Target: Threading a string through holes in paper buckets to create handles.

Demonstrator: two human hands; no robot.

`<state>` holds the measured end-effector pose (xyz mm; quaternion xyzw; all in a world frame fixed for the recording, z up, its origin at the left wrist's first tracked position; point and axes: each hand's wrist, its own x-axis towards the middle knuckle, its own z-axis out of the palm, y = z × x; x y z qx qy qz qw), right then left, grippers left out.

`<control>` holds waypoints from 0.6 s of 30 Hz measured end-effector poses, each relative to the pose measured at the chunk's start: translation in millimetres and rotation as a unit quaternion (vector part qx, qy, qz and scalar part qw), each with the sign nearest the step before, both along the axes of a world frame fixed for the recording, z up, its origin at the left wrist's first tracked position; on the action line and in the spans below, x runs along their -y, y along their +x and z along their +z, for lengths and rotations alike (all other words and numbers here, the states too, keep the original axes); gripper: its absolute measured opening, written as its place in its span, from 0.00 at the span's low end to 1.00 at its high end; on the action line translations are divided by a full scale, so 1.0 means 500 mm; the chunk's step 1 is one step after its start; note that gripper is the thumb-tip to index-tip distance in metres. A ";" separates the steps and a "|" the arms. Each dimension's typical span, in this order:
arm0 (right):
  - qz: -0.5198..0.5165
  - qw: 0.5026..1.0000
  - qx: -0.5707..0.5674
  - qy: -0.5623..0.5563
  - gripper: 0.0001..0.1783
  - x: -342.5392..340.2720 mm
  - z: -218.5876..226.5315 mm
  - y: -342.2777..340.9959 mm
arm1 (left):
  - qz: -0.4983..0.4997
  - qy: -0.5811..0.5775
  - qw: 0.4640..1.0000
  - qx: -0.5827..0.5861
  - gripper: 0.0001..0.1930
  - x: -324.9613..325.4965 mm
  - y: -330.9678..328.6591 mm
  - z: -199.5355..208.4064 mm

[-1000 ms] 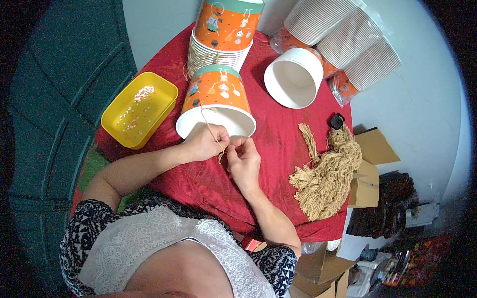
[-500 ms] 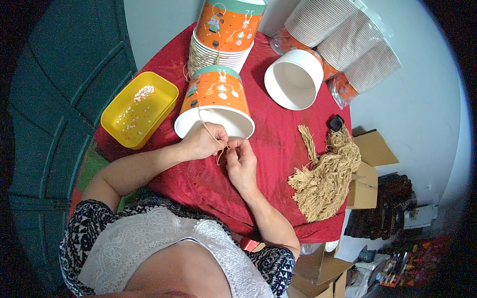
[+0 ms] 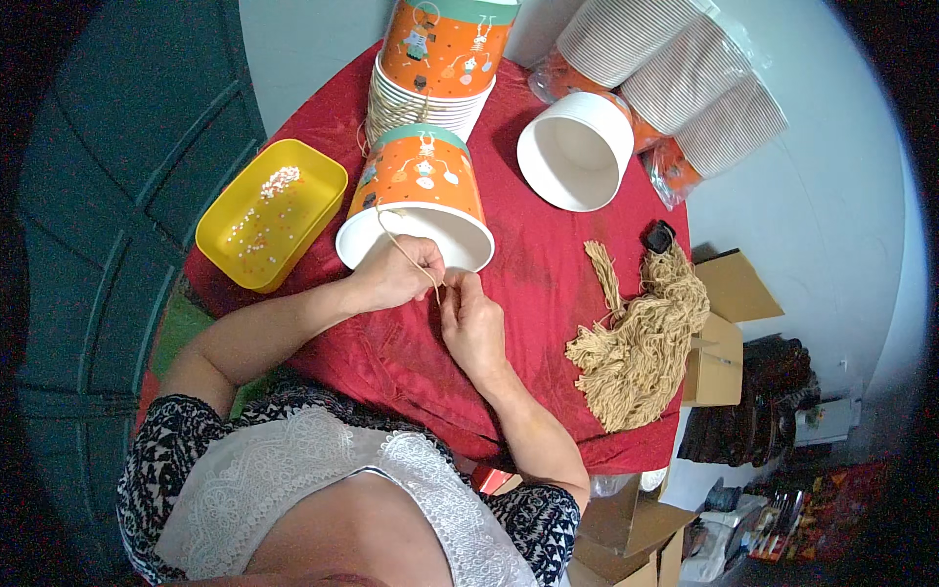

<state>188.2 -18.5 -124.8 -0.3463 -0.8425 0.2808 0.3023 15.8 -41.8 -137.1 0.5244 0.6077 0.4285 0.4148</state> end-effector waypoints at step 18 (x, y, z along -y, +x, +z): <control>-0.017 0.998 -0.058 -0.003 0.01 -0.010 -0.018 -0.010 | -0.015 0.022 1.000 -0.004 0.05 0.014 -0.002 0.035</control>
